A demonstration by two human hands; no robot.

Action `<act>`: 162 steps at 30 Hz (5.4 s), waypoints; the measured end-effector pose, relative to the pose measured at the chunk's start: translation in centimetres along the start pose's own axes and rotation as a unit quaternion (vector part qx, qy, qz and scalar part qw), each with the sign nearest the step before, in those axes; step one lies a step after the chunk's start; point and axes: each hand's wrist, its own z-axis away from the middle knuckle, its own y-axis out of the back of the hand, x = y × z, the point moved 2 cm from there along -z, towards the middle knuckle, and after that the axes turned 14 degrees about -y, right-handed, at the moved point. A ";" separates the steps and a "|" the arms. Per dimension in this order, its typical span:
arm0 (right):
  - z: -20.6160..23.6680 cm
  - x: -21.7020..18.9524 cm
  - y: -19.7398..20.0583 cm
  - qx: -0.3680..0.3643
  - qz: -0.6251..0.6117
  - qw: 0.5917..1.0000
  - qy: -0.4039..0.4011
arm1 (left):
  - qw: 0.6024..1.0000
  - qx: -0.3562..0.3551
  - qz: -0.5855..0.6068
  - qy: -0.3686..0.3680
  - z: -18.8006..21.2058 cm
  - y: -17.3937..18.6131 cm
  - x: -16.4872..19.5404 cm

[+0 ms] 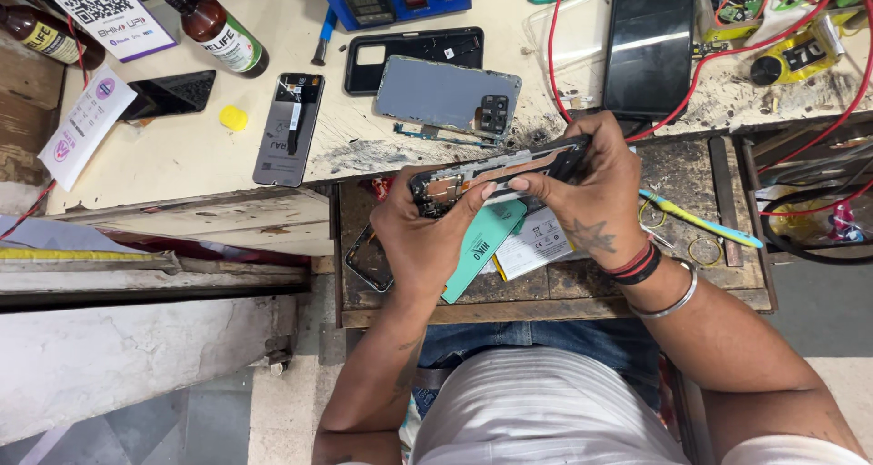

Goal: The person disassembles a smartphone by removing the back cover, detaching internal components, and extracting the battery. They use a screwdriver to loosen screws and carefully separate the display assembly from the chassis.

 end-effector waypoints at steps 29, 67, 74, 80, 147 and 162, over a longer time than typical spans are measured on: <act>1.0 -1.7 0.1 0.043 0.041 0.998 0.026 | 0.992 0.009 -0.070 -0.101 1.3 -0.1 -0.6; 1.2 -2.4 -0.2 -0.091 -0.043 0.995 -0.018 | 0.987 -0.113 -0.089 -0.076 0.2 -2.0 0.8; 1.4 -4.0 -0.4 -0.065 0.032 0.995 0.064 | 0.979 -0.071 -0.127 -0.143 0.6 -3.2 0.9; 1.7 -2.6 -0.5 -0.021 0.057 0.997 0.049 | 0.987 -0.063 -0.086 -0.122 0.9 -3.3 0.1; -1.3 -4.5 -6.2 0.057 0.070 0.982 0.169 | 0.974 0.114 -0.084 -0.178 -2.7 -1.7 -3.1; -0.6 -4.0 -6.3 0.061 0.090 0.982 0.156 | 0.982 0.101 -0.075 -0.140 -1.5 -1.7 -4.1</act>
